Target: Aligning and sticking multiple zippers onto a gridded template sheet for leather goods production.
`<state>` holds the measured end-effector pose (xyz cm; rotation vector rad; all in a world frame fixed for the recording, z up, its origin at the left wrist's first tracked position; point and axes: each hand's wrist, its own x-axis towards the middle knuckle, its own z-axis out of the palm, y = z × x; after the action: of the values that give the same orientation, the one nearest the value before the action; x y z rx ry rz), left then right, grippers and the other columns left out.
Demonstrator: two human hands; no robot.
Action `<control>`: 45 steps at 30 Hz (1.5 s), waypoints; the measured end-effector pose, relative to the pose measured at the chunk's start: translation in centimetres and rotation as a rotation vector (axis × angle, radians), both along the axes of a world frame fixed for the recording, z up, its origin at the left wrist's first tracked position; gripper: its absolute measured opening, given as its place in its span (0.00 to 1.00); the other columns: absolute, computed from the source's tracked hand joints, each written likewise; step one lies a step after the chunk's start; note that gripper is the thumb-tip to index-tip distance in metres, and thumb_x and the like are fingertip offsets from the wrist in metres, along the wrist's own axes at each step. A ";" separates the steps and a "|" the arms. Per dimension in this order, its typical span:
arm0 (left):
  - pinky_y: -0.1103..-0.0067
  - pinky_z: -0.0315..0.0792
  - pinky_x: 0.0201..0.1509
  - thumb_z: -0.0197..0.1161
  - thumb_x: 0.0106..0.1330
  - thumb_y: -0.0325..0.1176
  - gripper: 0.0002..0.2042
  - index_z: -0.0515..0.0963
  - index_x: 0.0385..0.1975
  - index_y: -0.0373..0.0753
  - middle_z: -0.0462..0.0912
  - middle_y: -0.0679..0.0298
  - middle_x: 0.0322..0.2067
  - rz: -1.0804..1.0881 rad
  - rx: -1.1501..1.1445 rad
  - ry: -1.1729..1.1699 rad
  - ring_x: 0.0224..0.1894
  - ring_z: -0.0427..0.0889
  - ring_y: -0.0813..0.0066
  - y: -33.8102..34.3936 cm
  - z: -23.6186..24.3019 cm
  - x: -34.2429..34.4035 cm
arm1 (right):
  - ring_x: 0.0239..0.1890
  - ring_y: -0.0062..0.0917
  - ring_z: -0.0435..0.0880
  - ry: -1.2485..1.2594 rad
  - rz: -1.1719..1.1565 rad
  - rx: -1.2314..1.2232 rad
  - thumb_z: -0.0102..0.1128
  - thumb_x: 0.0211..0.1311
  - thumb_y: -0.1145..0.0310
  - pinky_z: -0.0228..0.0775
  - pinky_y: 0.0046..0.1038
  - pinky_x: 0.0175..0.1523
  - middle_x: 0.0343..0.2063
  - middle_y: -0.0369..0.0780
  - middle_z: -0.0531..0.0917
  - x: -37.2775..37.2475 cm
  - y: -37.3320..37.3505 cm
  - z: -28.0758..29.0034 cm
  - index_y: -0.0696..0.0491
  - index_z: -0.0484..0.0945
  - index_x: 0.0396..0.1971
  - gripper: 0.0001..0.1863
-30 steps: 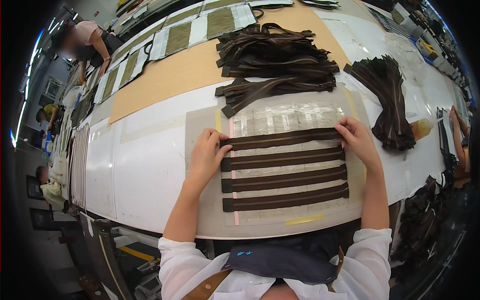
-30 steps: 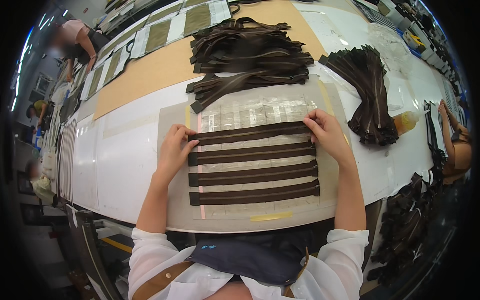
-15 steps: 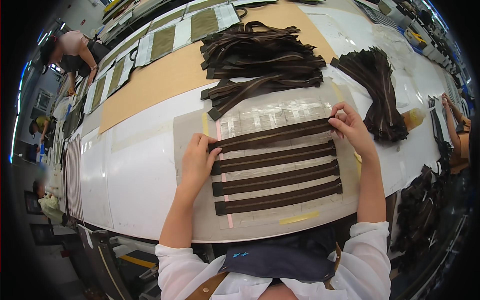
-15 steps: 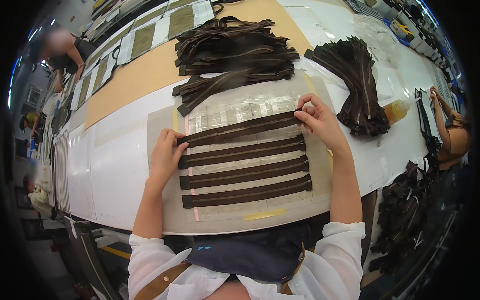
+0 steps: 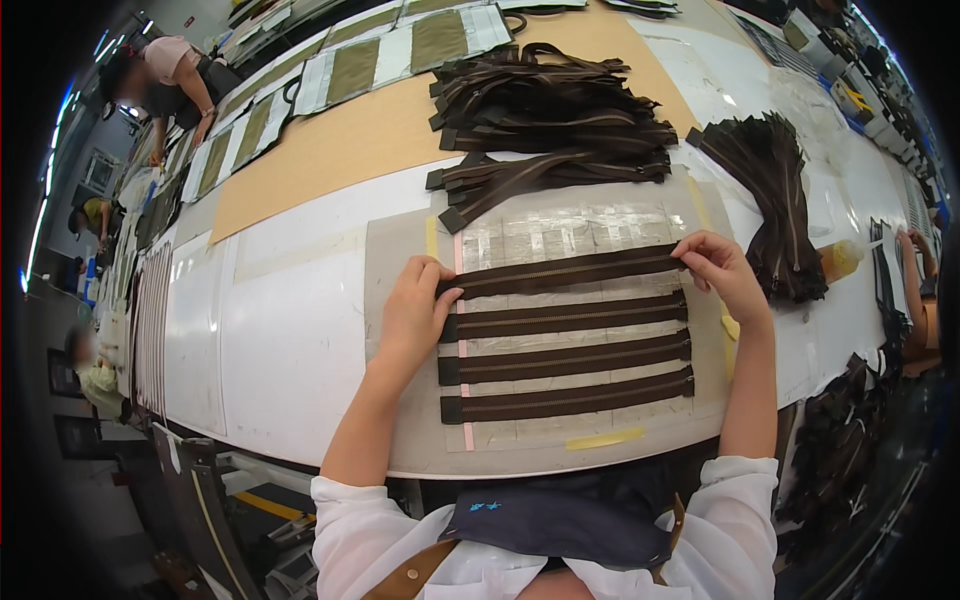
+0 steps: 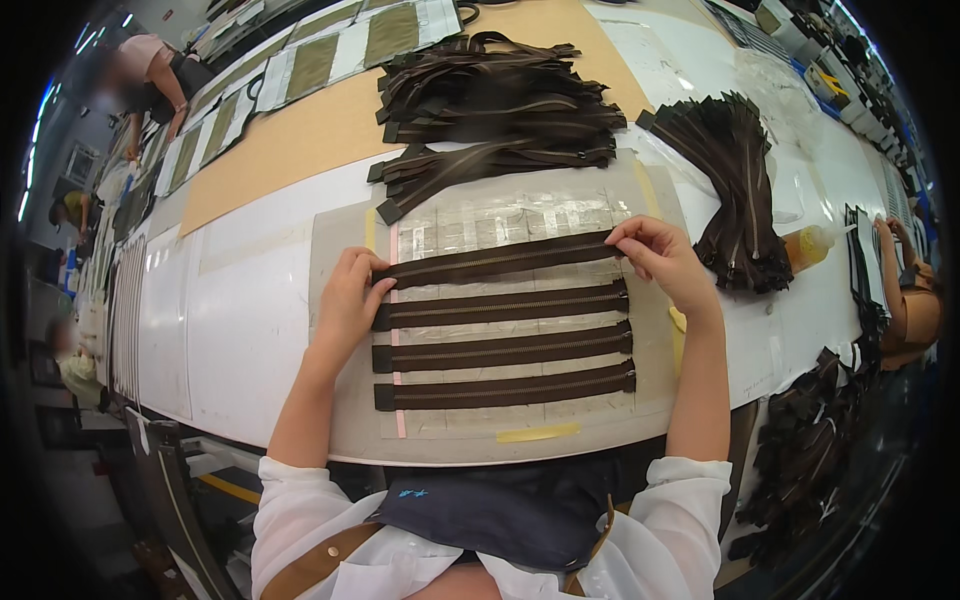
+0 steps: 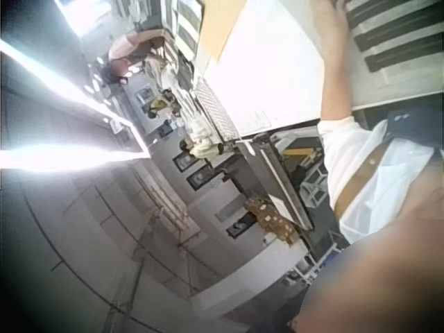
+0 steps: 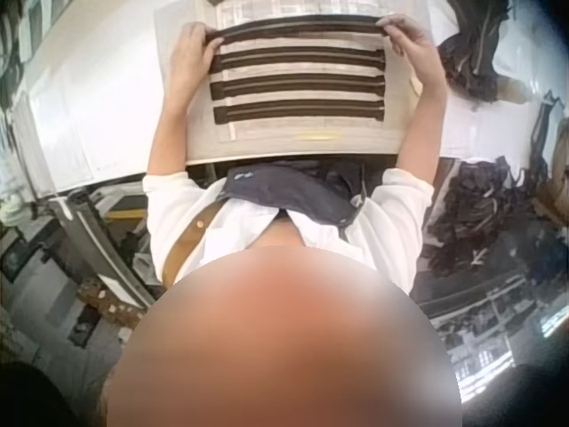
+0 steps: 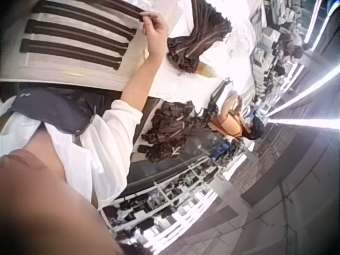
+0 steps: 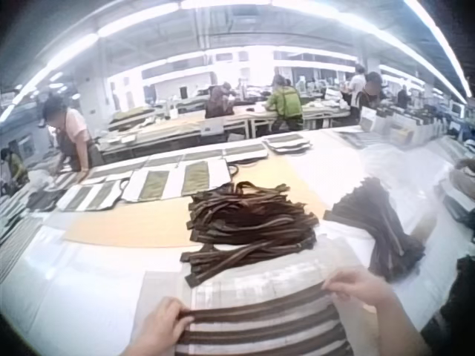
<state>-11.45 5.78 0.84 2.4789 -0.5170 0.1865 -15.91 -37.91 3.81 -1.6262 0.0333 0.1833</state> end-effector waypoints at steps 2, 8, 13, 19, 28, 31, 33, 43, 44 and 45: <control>0.67 0.78 0.46 0.71 0.63 0.27 0.10 0.79 0.41 0.35 0.79 0.59 0.43 -0.022 0.043 -0.067 0.45 0.81 0.56 0.1 0.0 -0.1 | 0.24 0.07 0.68 0.025 -0.024 -0.128 0.64 0.70 0.73 0.60 0.15 0.29 0.30 0.28 0.80 0.1 0.4 0.1 0.53 0.85 0.41 0.04; 0.66 0.77 0.49 0.72 0.60 0.26 0.11 0.80 0.41 0.35 0.80 0.59 0.44 -0.065 0.144 -0.149 0.47 0.81 0.56 -0.2 0.9 -0.4 | 0.31 0.09 0.73 -0.057 -0.081 -0.219 0.66 0.67 0.75 0.68 0.17 0.39 0.31 0.28 0.82 0.1 1.1 -0.6 0.55 0.85 0.40 0.05; 0.65 0.77 0.50 0.73 0.60 0.26 0.12 0.80 0.41 0.35 0.80 0.60 0.44 -0.057 0.135 -0.142 0.47 0.81 0.57 -0.1 0.9 -0.4 | 0.33 0.10 0.74 -0.065 -0.092 -0.364 0.67 0.66 0.76 0.69 0.18 0.41 0.30 0.29 0.83 -0.1 1.5 -0.5 0.58 0.84 0.38 0.04; 0.65 0.76 0.51 0.72 0.60 0.26 0.11 0.79 0.41 0.35 0.80 0.59 0.45 -0.058 0.119 -0.117 0.47 0.80 0.55 0.0 0.6 -0.3 | 0.34 0.12 0.75 -0.130 -0.094 -0.553 0.66 0.64 0.80 0.68 0.19 0.41 0.30 0.31 0.84 -0.3 1.6 -0.3 0.60 0.83 0.35 0.02; 0.65 0.75 0.53 0.71 0.61 0.24 0.12 0.79 0.42 0.33 0.79 0.55 0.46 -0.049 0.064 -0.053 0.49 0.79 0.51 0.4 0.4 -0.2 | 0.32 0.22 0.78 -0.230 -0.075 -0.658 0.66 0.63 0.81 0.72 0.26 0.41 0.29 0.39 0.83 -0.2 2.4 -0.7 0.63 0.80 0.35 0.04; 0.65 0.75 0.53 0.72 0.60 0.25 0.12 0.80 0.42 0.34 0.79 0.55 0.47 -0.058 0.049 -0.082 0.50 0.80 0.52 0.6 0.8 -0.1 | 0.32 0.22 0.77 -0.200 -0.105 -0.674 0.66 0.63 0.81 0.71 0.26 0.41 0.29 0.39 0.83 -0.4 2.4 -0.4 0.62 0.80 0.35 0.04; 0.66 0.76 0.52 0.72 0.61 0.25 0.12 0.82 0.44 0.34 0.80 0.55 0.47 -0.053 0.106 -0.129 0.50 0.80 0.54 0.2 1.5 -0.3 | 0.32 0.19 0.76 -0.219 -0.098 -0.679 0.66 0.63 0.81 0.69 0.24 0.40 0.29 0.36 0.83 -0.5 2.3 -0.4 0.61 0.81 0.35 0.03; 0.71 0.79 0.59 0.62 0.60 0.20 0.21 0.80 0.54 0.24 0.83 0.50 0.52 -0.057 0.493 -0.331 0.57 0.81 0.57 -1.0 -0.1 -3.6 | 0.32 0.13 0.74 -0.217 -0.082 -0.634 0.66 0.64 0.81 0.68 0.20 0.39 0.29 0.32 0.83 -0.4 1.9 -0.5 0.60 0.81 0.35 0.03; 0.70 0.78 0.62 0.61 0.60 0.19 0.22 0.78 0.56 0.23 0.81 0.48 0.55 -0.065 0.491 -0.302 0.60 0.80 0.56 -0.8 -0.2 -3.7 | 0.32 0.13 0.74 -0.216 -0.085 -0.634 0.66 0.64 0.81 0.68 0.20 0.39 0.29 0.32 0.83 -0.4 1.8 -0.6 0.60 0.81 0.35 0.03; 0.70 0.76 0.66 0.60 0.61 0.19 0.23 0.77 0.59 0.22 0.80 0.45 0.59 -0.073 0.488 -0.273 0.64 0.78 0.55 -0.8 -0.3 -3.8 | 0.32 0.13 0.74 -0.192 -0.089 -0.597 0.66 0.64 0.81 0.68 0.19 0.39 0.29 0.32 0.82 -0.4 1.7 -0.8 0.61 0.81 0.35 0.03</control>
<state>-15.28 5.03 0.55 2.9180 -0.8505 0.4154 -16.31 -36.25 3.04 -2.2260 0.0132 -0.0619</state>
